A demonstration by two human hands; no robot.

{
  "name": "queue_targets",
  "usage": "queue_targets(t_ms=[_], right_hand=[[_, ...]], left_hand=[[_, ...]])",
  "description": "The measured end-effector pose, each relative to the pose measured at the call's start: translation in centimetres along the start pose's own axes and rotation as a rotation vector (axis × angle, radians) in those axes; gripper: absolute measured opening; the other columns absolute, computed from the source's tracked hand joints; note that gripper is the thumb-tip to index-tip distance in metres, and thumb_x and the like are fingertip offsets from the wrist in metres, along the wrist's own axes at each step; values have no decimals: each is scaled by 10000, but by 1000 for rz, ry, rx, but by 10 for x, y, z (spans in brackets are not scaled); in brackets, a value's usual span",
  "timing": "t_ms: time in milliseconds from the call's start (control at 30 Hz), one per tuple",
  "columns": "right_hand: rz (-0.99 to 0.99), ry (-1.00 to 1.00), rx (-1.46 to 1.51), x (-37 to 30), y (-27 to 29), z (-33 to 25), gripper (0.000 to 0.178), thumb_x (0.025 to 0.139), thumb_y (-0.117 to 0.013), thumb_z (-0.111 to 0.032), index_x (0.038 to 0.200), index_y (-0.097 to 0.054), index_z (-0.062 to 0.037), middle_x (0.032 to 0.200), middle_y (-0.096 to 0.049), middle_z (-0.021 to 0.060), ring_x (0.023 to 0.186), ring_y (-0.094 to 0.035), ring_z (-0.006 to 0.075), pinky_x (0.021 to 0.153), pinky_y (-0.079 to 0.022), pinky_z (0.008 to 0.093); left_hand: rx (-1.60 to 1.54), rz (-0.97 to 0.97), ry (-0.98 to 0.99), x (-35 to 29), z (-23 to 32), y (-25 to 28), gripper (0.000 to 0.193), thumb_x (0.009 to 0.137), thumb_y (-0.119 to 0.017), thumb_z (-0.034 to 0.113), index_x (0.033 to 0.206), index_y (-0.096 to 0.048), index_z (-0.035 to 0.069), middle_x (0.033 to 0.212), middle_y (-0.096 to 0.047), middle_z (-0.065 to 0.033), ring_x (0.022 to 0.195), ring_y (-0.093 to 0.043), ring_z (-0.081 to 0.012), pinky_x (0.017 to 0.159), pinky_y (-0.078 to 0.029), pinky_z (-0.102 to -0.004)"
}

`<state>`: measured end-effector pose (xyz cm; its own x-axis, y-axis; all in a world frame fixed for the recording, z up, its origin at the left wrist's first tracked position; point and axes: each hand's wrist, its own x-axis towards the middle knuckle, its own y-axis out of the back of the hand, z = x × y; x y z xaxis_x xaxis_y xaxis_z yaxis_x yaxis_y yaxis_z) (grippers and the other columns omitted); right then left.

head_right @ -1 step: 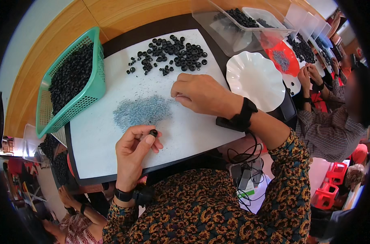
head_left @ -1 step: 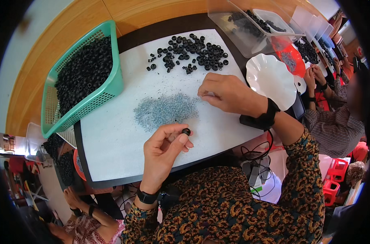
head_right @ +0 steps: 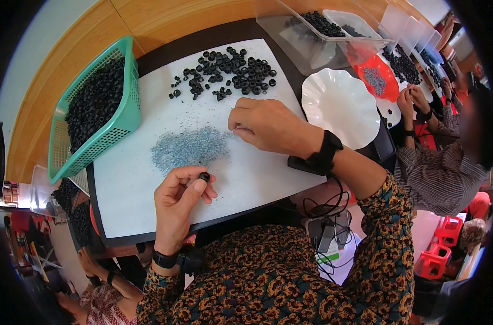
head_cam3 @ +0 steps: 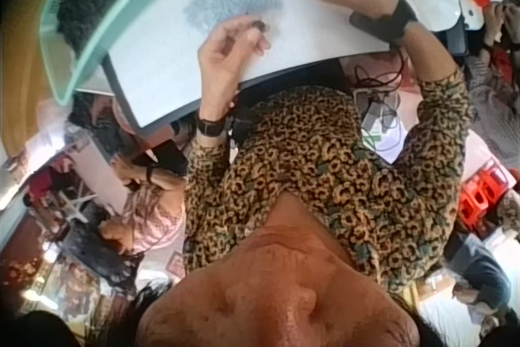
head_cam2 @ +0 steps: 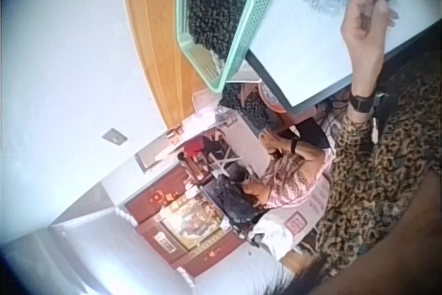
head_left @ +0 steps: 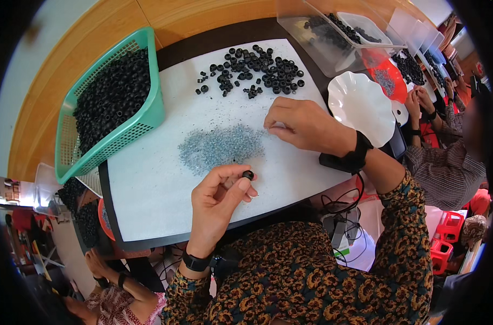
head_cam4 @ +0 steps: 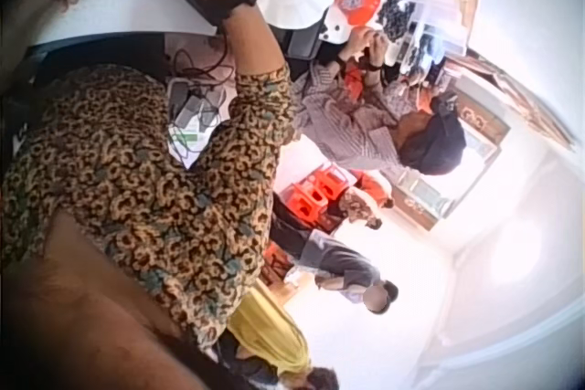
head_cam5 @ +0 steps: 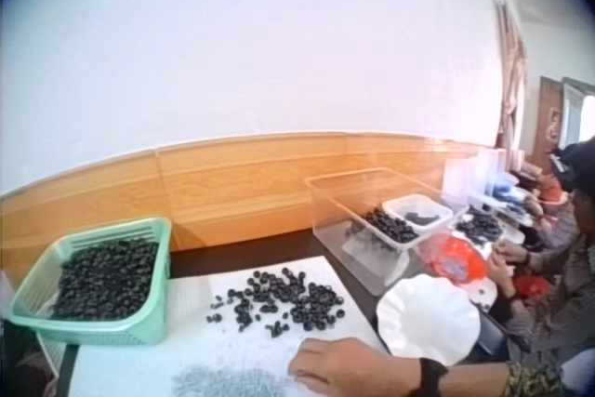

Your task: The recorder is assembling small black plastic rings with metal fasteners at a workstation.

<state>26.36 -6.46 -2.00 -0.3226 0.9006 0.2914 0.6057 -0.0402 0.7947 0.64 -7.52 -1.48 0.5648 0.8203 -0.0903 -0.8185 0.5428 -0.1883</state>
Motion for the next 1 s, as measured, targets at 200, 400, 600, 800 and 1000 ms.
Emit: queue_targets(t_ms=[200,400,600,800,1000], right_hand=[[-29,-43,24,1,-1,-1,98,794,-645,-51,886,-616,-37,849,-616,113,751,-617,312,671,-494,394],[90,-69,174,2,2,-19,129,818,-636,27,938,-637,-22,819,-603,72,663,-590,148,599,-468,277],[-75,-149,699,2,1,-56,163,909,-643,-44,1065,-677,-11,936,-654,27,775,-595,78,703,-491,232],[-140,-352,776,1,3,-67,142,918,-647,-51,1047,-667,7,879,-654,15,770,-576,55,713,-491,223],[-166,-399,788,2,6,-73,121,916,-651,-44,1017,-648,23,830,-640,13,738,-548,45,650,-458,217]], left_hand=[[-24,29,13,3,-3,-1,194,942,-599,63,1115,-600,-26,966,-676,-124,757,-635,-148,665,-504,-264],[-109,49,36,8,-4,2,219,944,-610,46,1147,-582,-32,1005,-668,-116,806,-644,-142,717,-525,-265],[-159,66,-3,11,-8,0,225,939,-614,37,1153,-584,-27,980,-666,-105,817,-645,-142,724,-529,-267],[-98,59,-50,10,-7,0,218,932,-625,27,1143,-601,-23,932,-669,-74,816,-643,-120,731,-529,-247],[-58,60,-79,7,-6,3,216,927,-633,28,1135,-610,-25,931,-677,-73,820,-646,-112,736,-531,-242]])
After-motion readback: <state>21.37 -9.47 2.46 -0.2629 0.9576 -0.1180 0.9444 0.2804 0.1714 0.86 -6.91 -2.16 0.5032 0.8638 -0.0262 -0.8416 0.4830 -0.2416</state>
